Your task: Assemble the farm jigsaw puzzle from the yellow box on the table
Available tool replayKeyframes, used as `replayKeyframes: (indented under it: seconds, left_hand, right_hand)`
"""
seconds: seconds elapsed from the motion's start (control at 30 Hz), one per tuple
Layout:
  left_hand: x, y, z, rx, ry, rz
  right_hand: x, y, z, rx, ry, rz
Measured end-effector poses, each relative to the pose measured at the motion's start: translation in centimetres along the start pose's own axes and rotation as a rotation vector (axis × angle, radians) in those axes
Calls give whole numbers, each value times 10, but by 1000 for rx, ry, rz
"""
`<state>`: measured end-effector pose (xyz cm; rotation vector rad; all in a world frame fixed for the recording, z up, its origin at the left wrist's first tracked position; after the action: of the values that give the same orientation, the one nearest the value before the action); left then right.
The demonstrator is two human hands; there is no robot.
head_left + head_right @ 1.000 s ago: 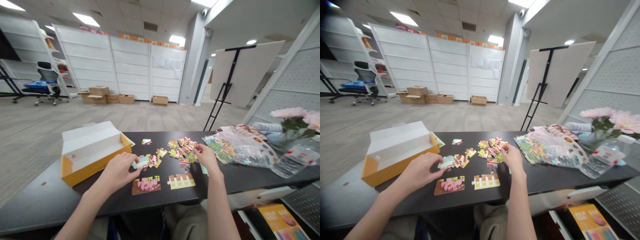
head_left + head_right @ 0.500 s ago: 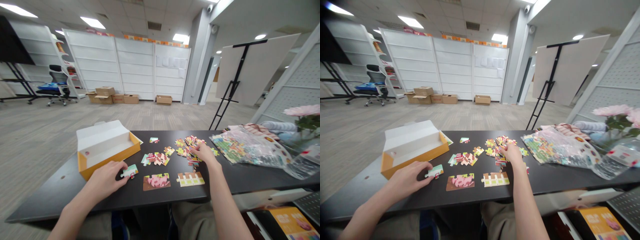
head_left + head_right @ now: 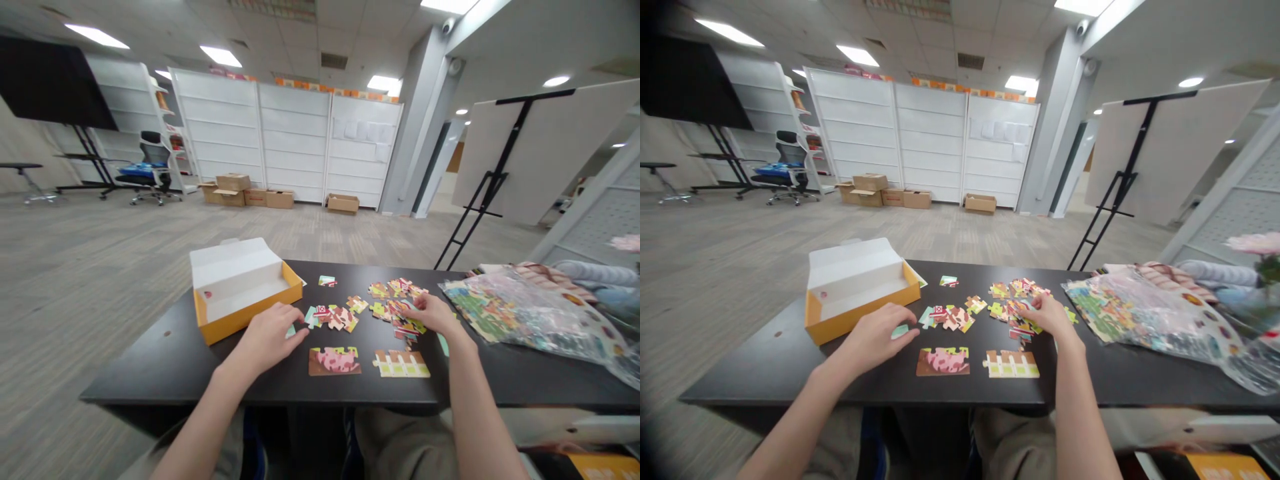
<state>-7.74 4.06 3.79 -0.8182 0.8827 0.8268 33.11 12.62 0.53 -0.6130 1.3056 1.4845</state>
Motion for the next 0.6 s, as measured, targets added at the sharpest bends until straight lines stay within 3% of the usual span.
replayKeyframes:
  seconds: [0.17,0.27,0.37,0.47,0.6]
  left_hand:
    - [15,-20,18,57,-4,18]
    - [18,-27,24,62,5,43]
    - [20,-29,28,49,13,50]
    - [21,-27,31,41,10,26]
    - [20,-18,34,3,1,0]
  right_hand:
    - [-35,3,-10,-17,-34,-35]
    - [-39,30,-8,-147,-26,57]
    - [-18,79,4,-359,43,123]
    - [17,127,25,-518,121,110]
    - [63,154,51,-540,244,193]
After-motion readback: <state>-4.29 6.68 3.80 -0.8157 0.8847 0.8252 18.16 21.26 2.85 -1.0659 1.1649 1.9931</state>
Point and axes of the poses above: each hand's wrist, its own z-axis towards the middle knuckle, its own x-axis out of the palm, y = z × x, the point moved 3 cm from there along z, towards the middle knuckle, and after that the axes turned 9 degrees about -y, right-handed, at the moved point
